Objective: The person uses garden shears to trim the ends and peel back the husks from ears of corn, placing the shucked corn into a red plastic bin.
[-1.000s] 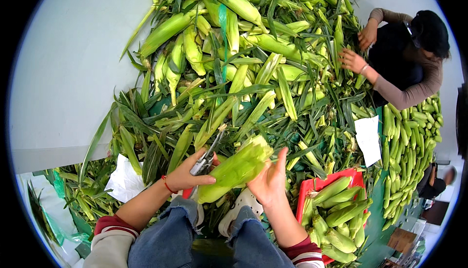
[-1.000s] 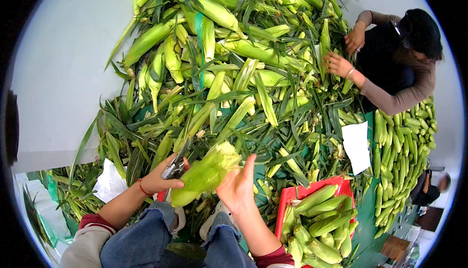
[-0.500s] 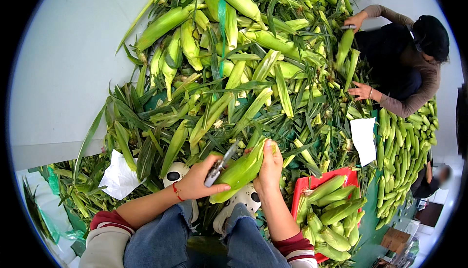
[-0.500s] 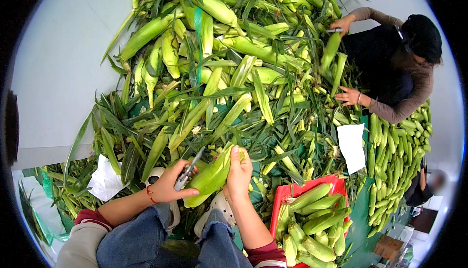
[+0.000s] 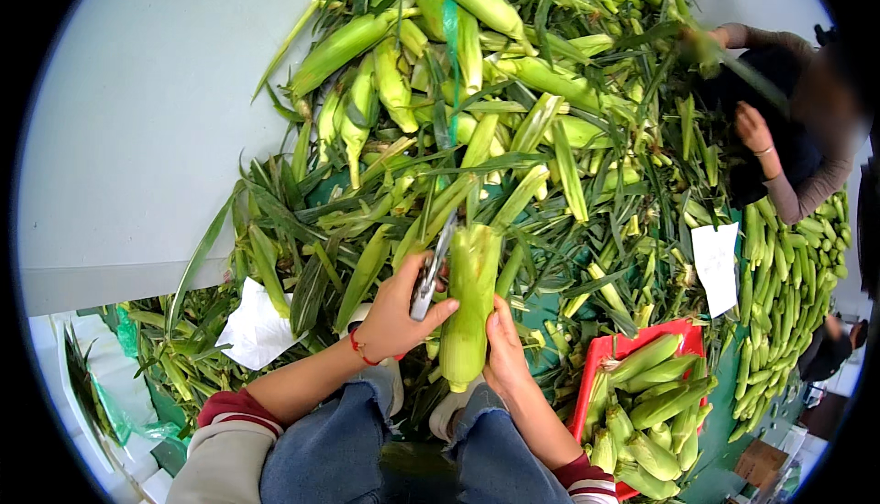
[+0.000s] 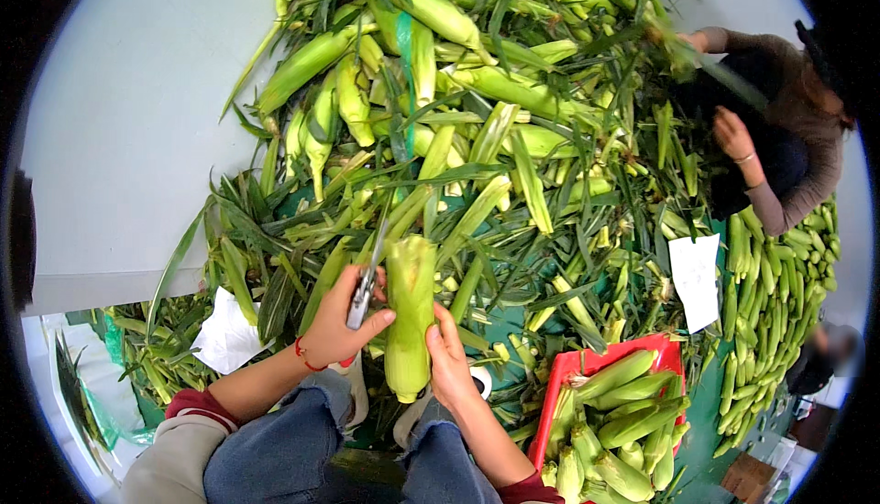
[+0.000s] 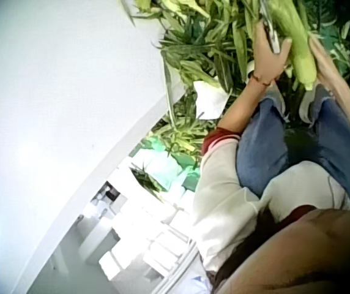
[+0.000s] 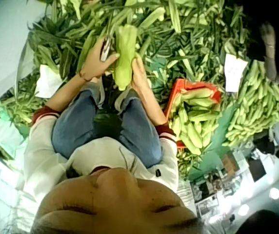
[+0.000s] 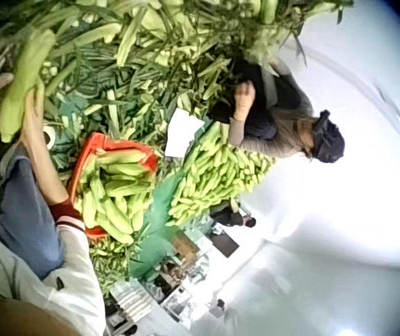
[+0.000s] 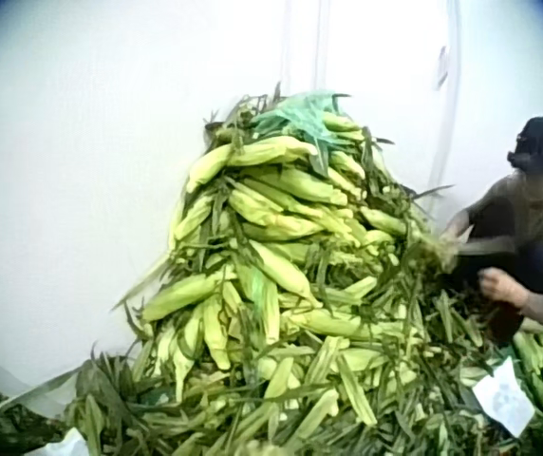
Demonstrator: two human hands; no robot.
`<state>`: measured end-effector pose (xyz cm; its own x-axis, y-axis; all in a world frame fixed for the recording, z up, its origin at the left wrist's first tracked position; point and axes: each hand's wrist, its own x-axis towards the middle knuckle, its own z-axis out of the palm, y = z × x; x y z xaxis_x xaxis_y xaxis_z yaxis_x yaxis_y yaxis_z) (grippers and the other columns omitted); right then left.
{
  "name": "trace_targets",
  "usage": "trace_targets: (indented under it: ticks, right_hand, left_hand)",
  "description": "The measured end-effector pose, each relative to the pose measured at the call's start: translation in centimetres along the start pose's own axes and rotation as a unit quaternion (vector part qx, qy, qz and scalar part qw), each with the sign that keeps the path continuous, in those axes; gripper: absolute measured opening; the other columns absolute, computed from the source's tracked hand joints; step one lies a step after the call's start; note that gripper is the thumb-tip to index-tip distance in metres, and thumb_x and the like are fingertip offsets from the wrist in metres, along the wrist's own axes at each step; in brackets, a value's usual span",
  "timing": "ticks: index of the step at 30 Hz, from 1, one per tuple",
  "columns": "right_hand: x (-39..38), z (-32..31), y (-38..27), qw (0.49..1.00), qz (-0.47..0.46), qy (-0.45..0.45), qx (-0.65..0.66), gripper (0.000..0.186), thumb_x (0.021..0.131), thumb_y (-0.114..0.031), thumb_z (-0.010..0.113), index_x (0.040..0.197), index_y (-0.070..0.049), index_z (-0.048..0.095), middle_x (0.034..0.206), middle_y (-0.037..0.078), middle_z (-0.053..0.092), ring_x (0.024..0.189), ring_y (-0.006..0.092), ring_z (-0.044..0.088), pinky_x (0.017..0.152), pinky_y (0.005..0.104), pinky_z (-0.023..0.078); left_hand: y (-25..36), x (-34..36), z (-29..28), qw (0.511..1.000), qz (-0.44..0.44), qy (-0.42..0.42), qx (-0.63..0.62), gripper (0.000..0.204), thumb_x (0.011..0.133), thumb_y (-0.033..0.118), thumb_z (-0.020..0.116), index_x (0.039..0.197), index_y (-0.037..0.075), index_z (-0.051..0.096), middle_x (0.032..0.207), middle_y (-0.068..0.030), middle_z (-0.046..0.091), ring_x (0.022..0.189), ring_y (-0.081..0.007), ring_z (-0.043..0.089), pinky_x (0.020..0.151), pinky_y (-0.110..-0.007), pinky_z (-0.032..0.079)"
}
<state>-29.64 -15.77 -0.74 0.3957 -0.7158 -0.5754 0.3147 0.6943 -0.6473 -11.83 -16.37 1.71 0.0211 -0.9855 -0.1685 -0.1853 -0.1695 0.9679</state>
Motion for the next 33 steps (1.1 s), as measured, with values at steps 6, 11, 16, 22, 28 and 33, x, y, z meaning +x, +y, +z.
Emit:
trace_targets:
  ticks: [6, 11, 16, 22, 28, 33]
  right_hand:
    - [0.0, -0.6, 0.0, 0.984, -0.064, -0.058, -0.156, 0.057, 0.084, -0.026, 0.062, 0.129, -0.001, 0.037, 0.122, 0.009, 0.045, 0.113, 0.0185, 0.044, 0.094, 0.0294, 0.034]
    - [0.5, -0.3, -0.4, 0.949, -0.116, -0.054, -0.289, 0.054, 0.078, -0.019, 0.066, 0.123, 0.001, 0.043, 0.114, 0.01, 0.046, 0.111, 0.0198, 0.044, 0.095, 0.0296, 0.032]
    - [0.0, 0.8, -0.3, 0.985, -0.096, -0.037, -0.137, 0.054, 0.083, -0.024, 0.062, 0.126, 0.0, 0.039, 0.117, 0.009, 0.047, 0.111, 0.0176, 0.044, 0.095, 0.0292, 0.034]
    - [0.5, 0.5, -1.1, 0.965, -0.15, -0.032, -0.213, 0.055, 0.083, -0.028, 0.062, 0.125, -0.001, 0.039, 0.113, 0.009, 0.049, 0.105, 0.0182, 0.048, 0.09, 0.0293, 0.038]
    - [0.4, 0.0, -0.5, 0.953, -0.107, -0.068, -0.277, 0.061, 0.08, -0.028, 0.066, 0.126, -0.001, 0.037, 0.117, 0.014, 0.048, 0.11, 0.0214, 0.046, 0.093, 0.0322, 0.036]
    - [1.0, -0.2, -1.7, 0.969, -0.044, -0.091, -0.227, 0.064, 0.081, -0.026, 0.065, 0.131, -0.001, 0.033, 0.119, 0.009, 0.049, 0.112, 0.0183, 0.045, 0.095, 0.0321, 0.035]
  left_hand:
    - [1.0, 0.4, -0.6, 0.994, 0.036, 0.037, -0.101, 0.054, 0.074, 0.021, 0.074, 0.114, 0.003, 0.043, 0.092, -0.0029, 0.05, 0.082, -0.01, 0.049, 0.074, -0.023, 0.041]
    - [2.5, 0.1, -1.1, 0.997, 0.005, 0.056, 0.053, 0.048, 0.073, 0.023, 0.073, 0.108, 0.003, 0.047, 0.085, -0.0041, 0.053, 0.074, -0.0091, 0.049, 0.068, -0.022, 0.041]
    - [2.2, 0.2, -1.0, 0.998, -0.006, 0.008, 0.055, 0.037, 0.076, 0.015, 0.068, 0.104, 0.003, 0.047, 0.084, -0.0039, 0.055, 0.074, -0.0087, 0.05, 0.067, -0.023, 0.041]
    - [3.5, 0.2, -1.3, 0.997, 0.06, 0.013, 0.035, 0.042, 0.075, 0.015, 0.07, 0.107, 0.002, 0.046, 0.091, -0.006, 0.059, 0.08, -0.0111, 0.056, 0.072, -0.025, 0.045]
    - [2.9, 1.6, -1.4, 0.996, 0.041, 0.03, 0.071, 0.032, 0.077, 0.018, 0.068, 0.1, 0.004, 0.051, 0.084, -0.0046, 0.056, 0.067, -0.0108, 0.051, 0.06, -0.025, 0.041]
    - [-0.4, 4.5, -2.4, 0.947, -0.118, 0.049, -0.294, 0.029, 0.082, 0.013, 0.06, 0.108, 0.005, 0.049, 0.089, -0.0066, 0.057, 0.079, -0.0144, 0.055, 0.071, -0.029, 0.045]
